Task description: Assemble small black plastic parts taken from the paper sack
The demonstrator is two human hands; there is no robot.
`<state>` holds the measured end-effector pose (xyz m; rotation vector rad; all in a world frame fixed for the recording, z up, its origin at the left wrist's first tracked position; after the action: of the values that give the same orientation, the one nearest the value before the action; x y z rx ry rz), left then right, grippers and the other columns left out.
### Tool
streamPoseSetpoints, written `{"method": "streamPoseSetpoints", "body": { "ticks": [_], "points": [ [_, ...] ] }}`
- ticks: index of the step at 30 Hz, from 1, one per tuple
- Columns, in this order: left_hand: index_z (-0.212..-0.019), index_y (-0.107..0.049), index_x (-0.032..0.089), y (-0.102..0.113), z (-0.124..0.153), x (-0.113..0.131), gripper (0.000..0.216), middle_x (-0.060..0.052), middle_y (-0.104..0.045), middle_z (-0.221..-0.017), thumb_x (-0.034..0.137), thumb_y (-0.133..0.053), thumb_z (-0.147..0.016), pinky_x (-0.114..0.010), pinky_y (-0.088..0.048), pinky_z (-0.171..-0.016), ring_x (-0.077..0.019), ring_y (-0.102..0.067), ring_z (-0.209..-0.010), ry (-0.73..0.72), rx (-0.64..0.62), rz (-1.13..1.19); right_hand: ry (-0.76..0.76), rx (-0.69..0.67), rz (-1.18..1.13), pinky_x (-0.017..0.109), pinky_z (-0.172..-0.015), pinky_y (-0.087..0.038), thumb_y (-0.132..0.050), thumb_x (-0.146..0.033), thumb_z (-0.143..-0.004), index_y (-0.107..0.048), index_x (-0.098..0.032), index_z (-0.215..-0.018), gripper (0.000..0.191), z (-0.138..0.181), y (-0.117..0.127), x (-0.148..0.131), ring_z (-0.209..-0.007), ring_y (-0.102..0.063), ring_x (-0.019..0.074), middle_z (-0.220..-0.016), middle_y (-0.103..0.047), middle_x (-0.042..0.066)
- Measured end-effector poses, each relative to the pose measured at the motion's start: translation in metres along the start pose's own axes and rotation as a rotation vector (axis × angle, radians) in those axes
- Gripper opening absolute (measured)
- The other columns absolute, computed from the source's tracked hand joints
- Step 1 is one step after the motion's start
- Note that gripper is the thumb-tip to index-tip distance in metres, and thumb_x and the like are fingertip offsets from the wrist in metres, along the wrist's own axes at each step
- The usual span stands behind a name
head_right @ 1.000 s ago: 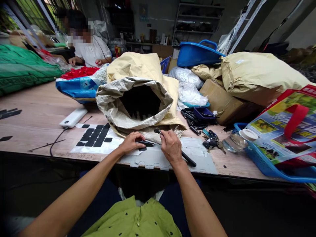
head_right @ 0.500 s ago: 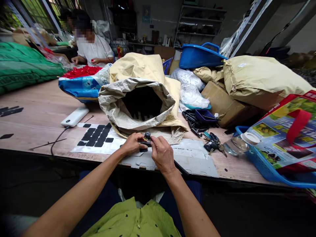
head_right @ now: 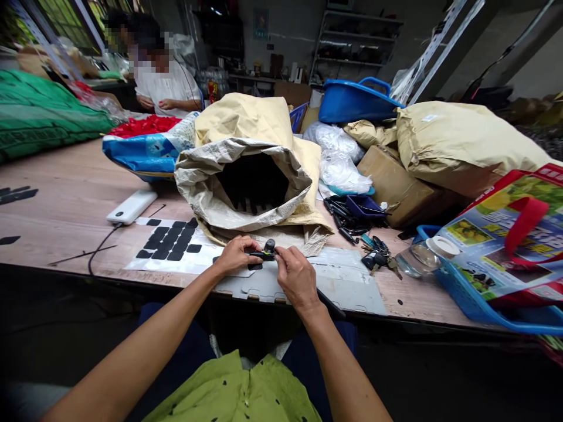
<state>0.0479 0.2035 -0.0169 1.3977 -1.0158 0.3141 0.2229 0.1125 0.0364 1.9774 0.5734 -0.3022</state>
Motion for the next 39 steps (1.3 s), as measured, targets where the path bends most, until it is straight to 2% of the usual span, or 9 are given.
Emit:
{"method": "streamPoseSetpoints", "body": {
  "ticks": [5,9,12,36,39],
  "points": [
    [-0.089,-0.078,0.026,0.003,0.002,0.006,0.024,0.001,-0.071,-0.089,0.027,-0.083,-0.066,-0.032,-0.046,-0.082,-0.0216,-0.059,-0.09,-0.012,-0.02,-0.052,-0.085,0.083,0.024,0.031,-0.083,-0.047,-0.052,-0.029,-0.095,-0.071,-0.025,-0.115,0.028,-0.02,0.007,0.031,-0.093,-0.063,0.0198,-0.1,-0.069,0.005],
    [-0.09,-0.077,0.025,0.003,0.002,0.005,0.025,0.001,-0.069,-0.089,0.022,-0.079,-0.066,-0.031,-0.045,-0.082,-0.0211,-0.059,-0.089,-0.018,-0.03,-0.039,-0.116,0.036,0.136,0.032,-0.085,-0.044,-0.057,-0.024,-0.09,-0.073,-0.025,-0.108,0.024,-0.028,-0.008,0.063,-0.095,-0.058,0.0208,-0.095,-0.066,0.004],
    [-0.091,-0.077,0.024,0.003,0.002,0.005,0.024,0.001,-0.069,-0.09,0.022,-0.078,-0.067,-0.031,-0.045,-0.082,-0.0209,-0.058,-0.089,-0.036,-0.036,-0.031,-0.097,0.049,0.197,0.032,-0.085,-0.042,-0.057,-0.022,-0.09,-0.073,-0.025,-0.108,0.024,-0.025,-0.018,0.074,-0.093,-0.054,0.0208,-0.093,-0.064,0.004],
    [-0.097,-0.078,0.025,0.0,0.003,0.002,0.02,-0.001,-0.068,-0.088,0.031,-0.076,-0.078,-0.032,-0.041,-0.083,-0.0215,-0.055,-0.09,-0.082,-0.039,-0.068,-0.067,0.095,0.273,0.032,-0.086,-0.039,-0.058,-0.024,-0.092,-0.072,-0.023,-0.11,0.023,-0.018,-0.023,0.073,-0.093,-0.05,0.0214,-0.096,-0.062,0.006],
    [-0.098,-0.077,0.023,0.004,0.004,0.009,0.019,-0.002,-0.068,-0.089,0.032,-0.073,-0.081,-0.034,-0.041,-0.084,-0.0223,-0.054,-0.09,-0.094,-0.035,-0.068,-0.071,0.095,0.282,0.032,-0.086,-0.039,-0.058,-0.024,-0.092,-0.072,-0.023,-0.11,0.022,-0.017,-0.024,0.074,-0.093,-0.05,0.0214,-0.096,-0.062,0.006]
  ]
}}
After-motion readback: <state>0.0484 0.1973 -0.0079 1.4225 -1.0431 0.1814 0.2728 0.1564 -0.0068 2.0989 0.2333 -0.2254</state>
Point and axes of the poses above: each hand's wrist, its own z-axis away from the middle knuckle, its own y-axis out of the back of the hand, x = y × z, the point moved 6 cm from there along -z, towards the middle knuckle
